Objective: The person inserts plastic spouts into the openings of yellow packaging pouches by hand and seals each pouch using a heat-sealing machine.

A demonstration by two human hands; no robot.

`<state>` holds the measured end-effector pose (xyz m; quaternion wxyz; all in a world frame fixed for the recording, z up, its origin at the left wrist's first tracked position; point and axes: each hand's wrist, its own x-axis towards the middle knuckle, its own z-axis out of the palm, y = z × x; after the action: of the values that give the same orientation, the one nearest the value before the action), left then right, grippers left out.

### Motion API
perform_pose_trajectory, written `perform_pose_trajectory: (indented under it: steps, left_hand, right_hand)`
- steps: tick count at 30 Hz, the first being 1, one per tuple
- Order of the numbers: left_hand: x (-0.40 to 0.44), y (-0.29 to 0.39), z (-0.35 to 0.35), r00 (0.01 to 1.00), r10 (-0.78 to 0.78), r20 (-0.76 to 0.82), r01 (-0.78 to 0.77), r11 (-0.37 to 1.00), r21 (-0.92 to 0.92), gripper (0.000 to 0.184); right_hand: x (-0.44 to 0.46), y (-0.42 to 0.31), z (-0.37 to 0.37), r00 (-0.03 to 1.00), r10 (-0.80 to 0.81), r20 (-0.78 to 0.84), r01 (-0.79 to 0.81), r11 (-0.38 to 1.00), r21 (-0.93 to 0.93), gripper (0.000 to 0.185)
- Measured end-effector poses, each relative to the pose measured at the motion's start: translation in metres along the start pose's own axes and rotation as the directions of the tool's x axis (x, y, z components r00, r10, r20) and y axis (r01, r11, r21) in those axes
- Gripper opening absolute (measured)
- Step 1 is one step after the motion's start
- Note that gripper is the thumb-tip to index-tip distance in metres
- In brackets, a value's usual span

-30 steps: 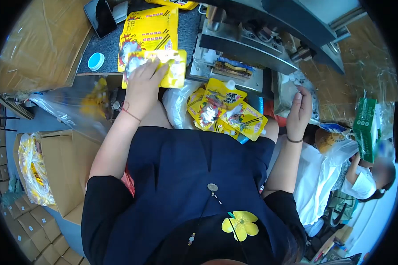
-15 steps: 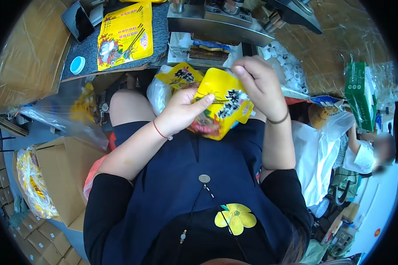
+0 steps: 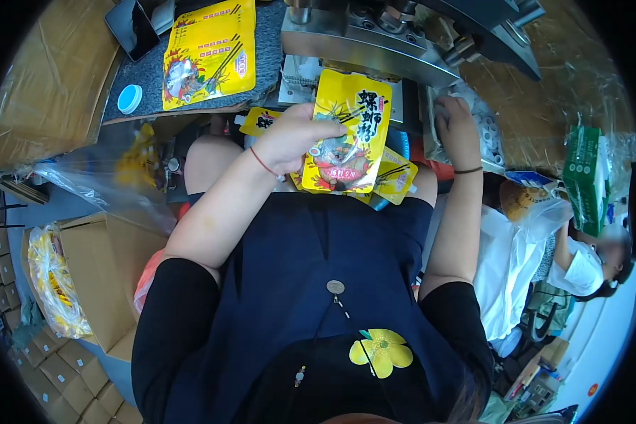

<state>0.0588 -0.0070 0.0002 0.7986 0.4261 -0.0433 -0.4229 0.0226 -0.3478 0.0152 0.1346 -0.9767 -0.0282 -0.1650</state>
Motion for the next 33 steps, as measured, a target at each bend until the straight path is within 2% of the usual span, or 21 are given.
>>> perform_pose_trajectory:
  steps: [3, 6, 7, 8, 9, 10, 11, 14, 15, 18, 19, 21, 22, 23, 24, 26, 27, 29, 31, 32, 33]
  left_hand:
    - [0.004, 0.003, 0.000, 1.000, -0.015, -0.002, 0.015, 0.999, -0.032, 0.033]
    - [0.003, -0.002, 0.004, 0.944, 0.328, -0.026, -0.324, 0.941, 0.102, 0.039]
    - [0.002, 0.004, -0.016, 0.864, 0.480, -0.152, -0.378, 0.818, 0.434, 0.044]
    - [-0.002, 0.015, -0.045, 0.738, 0.642, -0.207, -0.329, 0.610, 0.721, 0.052]
    - [-0.009, 0.033, -0.059, 0.456, 0.872, -0.181, -0.226, 0.310, 0.924, 0.055]
    - [-0.025, 0.057, -0.065, 0.300, 0.946, 0.123, -0.003, -0.128, 0.992, 0.063]
    - [-0.033, 0.066, -0.088, 0.336, 0.904, 0.265, 0.216, -0.347, 0.912, 0.069]
    - [-0.064, 0.048, -0.107, 0.768, 0.590, 0.249, 0.245, -0.629, 0.738, 0.067]
    - [-0.075, 0.049, -0.093, 0.781, 0.560, 0.275, 0.167, -0.612, 0.773, 0.056]
    - [-0.089, 0.042, -0.101, 0.698, 0.677, 0.234, -0.038, -0.292, 0.956, 0.044]
    - [-0.088, 0.039, -0.081, 0.695, 0.714, -0.090, -0.129, 0.246, 0.961, 0.031]
    - [-0.081, 0.023, -0.061, 0.788, 0.607, -0.101, -0.220, 0.431, 0.875, 0.025]
    - [-0.077, 0.017, -0.051, 0.830, 0.550, -0.092, -0.255, 0.522, 0.814, 0.023]
    - [-0.074, 0.014, -0.039, 0.897, 0.428, -0.113, -0.172, 0.570, 0.803, 0.023]
    - [-0.068, 0.005, -0.032, 0.885, 0.466, -0.014, -0.248, 0.496, 0.832, 0.021]
    - [-0.058, -0.005, -0.013, 0.915, 0.403, -0.009, -0.232, 0.544, 0.806, 0.023]
    - [-0.056, -0.009, -0.006, 0.940, 0.340, -0.006, -0.207, 0.586, 0.783, 0.024]
    - [-0.053, -0.013, 0.005, 0.978, 0.206, 0.013, -0.148, 0.656, 0.740, 0.029]
    - [-0.051, -0.023, 0.015, 0.984, 0.170, 0.059, -0.173, 0.805, 0.567, 0.034]
    - [-0.051, -0.027, 0.019, 0.984, 0.161, 0.078, -0.179, 0.867, 0.465, 0.037]
    - [-0.052, -0.030, 0.023, 0.993, 0.055, 0.101, -0.088, 0.927, 0.364, 0.043]
  right_hand:
    - [-0.001, 0.003, 0.003, 0.999, -0.012, -0.035, 0.013, 1.000, 0.017, 0.025]
    - [-0.004, 0.007, 0.004, 0.999, 0.012, -0.050, -0.011, 1.000, 0.027, 0.024]
    - [-0.004, 0.009, 0.005, 0.997, -0.003, -0.082, 0.004, 1.000, 0.015, 0.023]
    - [-0.005, 0.011, 0.008, 0.993, -0.018, -0.113, 0.018, 1.000, 0.003, 0.022]
    - [-0.006, 0.011, 0.009, 0.989, -0.033, -0.145, 0.032, 0.999, -0.010, 0.022]
    - [-0.007, 0.007, 0.007, 0.981, -0.029, -0.191, 0.026, 0.999, -0.018, 0.022]
    - [-0.009, -0.001, 0.002, 0.971, -0.028, -0.237, 0.023, 0.999, -0.025, 0.021]
    - [-0.015, -0.020, -0.011, 0.939, 0.071, -0.338, -0.053, 0.997, 0.062, 0.019]
    - [-0.019, -0.026, -0.015, 0.924, 0.127, -0.360, -0.093, 0.990, 0.110, 0.018]
    - [-0.028, -0.061, -0.026, 0.925, 0.205, -0.321, -0.078, 0.927, 0.366, 0.016]
    - [-0.026, -0.079, -0.026, 0.937, 0.088, -0.337, 0.038, 0.936, 0.349, 0.013]
    - [-0.026, -0.107, -0.024, 0.986, -0.119, -0.114, 0.157, 0.895, 0.418, 0.013]
    - [-0.023, -0.121, -0.024, 0.964, -0.258, -0.062, 0.254, 0.831, 0.494, 0.013]
    - [-0.020, -0.138, -0.028, 0.958, -0.283, -0.046, 0.258, 0.782, 0.568, 0.011]
    - [-0.018, -0.145, -0.028, 0.967, -0.248, -0.057, 0.230, 0.755, 0.614, 0.011]
    - [-0.014, -0.155, -0.032, 0.999, -0.031, -0.039, 0.049, 0.652, 0.757, 0.012]
    - [-0.009, -0.158, -0.031, 0.994, -0.058, -0.094, 0.110, 0.629, 0.770, 0.015]
    - [-0.006, -0.152, -0.028, 0.978, -0.191, -0.086, 0.197, 0.706, 0.680, 0.014]
    - [-0.006, -0.144, -0.033, 0.957, -0.282, -0.062, 0.262, 0.759, 0.596, 0.011]
    - [-0.006, -0.137, -0.038, 0.955, -0.297, -0.003, 0.243, 0.774, 0.585, 0.011]
    - [-0.007, -0.131, -0.042, 0.948, -0.313, 0.060, 0.223, 0.787, 0.575, 0.011]
